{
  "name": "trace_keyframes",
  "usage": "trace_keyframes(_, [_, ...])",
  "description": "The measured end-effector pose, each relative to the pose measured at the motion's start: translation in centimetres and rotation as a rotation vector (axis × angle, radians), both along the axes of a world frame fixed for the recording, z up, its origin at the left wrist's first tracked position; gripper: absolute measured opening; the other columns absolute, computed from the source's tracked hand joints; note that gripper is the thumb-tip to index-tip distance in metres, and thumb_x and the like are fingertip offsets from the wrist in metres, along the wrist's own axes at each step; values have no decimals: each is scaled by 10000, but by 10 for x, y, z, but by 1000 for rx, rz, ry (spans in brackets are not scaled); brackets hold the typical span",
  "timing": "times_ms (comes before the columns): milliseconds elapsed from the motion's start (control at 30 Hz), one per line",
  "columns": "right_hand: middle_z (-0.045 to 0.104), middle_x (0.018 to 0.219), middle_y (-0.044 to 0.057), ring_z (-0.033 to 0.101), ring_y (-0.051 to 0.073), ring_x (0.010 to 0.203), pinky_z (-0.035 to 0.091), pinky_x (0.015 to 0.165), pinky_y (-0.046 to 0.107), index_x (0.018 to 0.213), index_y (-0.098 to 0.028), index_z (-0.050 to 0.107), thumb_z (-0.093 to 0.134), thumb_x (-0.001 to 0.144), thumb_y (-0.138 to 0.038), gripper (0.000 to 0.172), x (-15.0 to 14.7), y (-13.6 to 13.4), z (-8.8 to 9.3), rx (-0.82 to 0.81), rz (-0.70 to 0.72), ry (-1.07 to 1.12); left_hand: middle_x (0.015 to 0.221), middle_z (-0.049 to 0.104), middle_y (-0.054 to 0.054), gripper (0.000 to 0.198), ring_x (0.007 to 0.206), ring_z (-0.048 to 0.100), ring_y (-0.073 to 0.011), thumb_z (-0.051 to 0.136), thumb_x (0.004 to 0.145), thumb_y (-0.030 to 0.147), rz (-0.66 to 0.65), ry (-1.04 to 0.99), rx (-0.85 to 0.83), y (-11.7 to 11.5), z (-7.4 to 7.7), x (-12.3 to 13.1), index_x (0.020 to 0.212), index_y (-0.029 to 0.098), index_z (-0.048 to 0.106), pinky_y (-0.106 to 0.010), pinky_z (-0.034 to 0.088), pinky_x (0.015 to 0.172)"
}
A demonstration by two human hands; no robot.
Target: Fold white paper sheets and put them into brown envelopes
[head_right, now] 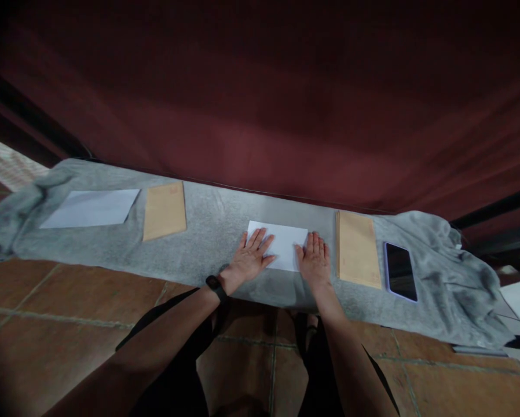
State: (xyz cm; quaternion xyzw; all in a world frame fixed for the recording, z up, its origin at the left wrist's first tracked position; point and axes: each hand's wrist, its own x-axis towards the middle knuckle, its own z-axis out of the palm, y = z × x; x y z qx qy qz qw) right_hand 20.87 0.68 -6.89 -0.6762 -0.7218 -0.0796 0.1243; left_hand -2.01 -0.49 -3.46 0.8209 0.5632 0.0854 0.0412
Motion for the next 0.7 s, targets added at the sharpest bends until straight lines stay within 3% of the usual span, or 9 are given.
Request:
trace_keyframes(133, [459, 1511, 227, 437, 349, 1365, 359, 1095, 505, 1481, -58, 420, 351, 1029, -427, 587, 8, -8, 13, -25, -25, 17, 1658, 230, -105, 667, 1536, 172, -282, 304, 996, 614, -3, 4, -7, 1, -3, -1, 1561, 260, 317, -571, 120, 1231])
trace_keyframes(267, [636, 1272, 202, 597, 327, 1140, 461, 958, 447, 1301, -118, 607, 442, 997, -400, 446, 10, -10, 30, -97, -111, 115, 1657, 227, -119, 661, 1534, 179, -292, 315, 1000, 599, 1, 8, -7, 1, -3, 0, 1559, 248, 325, -573, 108, 1230])
trace_keyframes(400, [707, 1066, 160, 676, 260, 972, 489, 838, 339, 1219, -126, 625, 469, 990, -387, 380, 7, -8, 42, -242, -158, 255, 1653, 232, -131, 661, 1532, 182, -304, 337, 1001, 585, -4, -7, -14, 1, 0, 0, 1559, 231, 329, -564, 90, 1233])
trace_keyframes(533, [728, 895, 107, 691, 228, 834, 458, 701, 287, 1141, -137, 632, 529, 952, -414, 350, 6, -4, 46, -341, -214, 368, 1652, 230, -134, 648, 1535, 168, -306, 328, 1009, 565, 6, -24, -44, 1, 2, 1, 1556, 217, 340, -563, 89, 1231])
trace_keyframes(700, [617, 631, 2, 589, 177, 633, 380, 589, 272, 708, -202, 631, 551, 868, -419, 282, 10, 3, 48, -363, -137, 610, 1653, 231, -125, 647, 1537, 158, -303, 383, 998, 552, 16, -45, -84, 3, 1, 1, 1550, 217, 351, -563, 80, 1235])
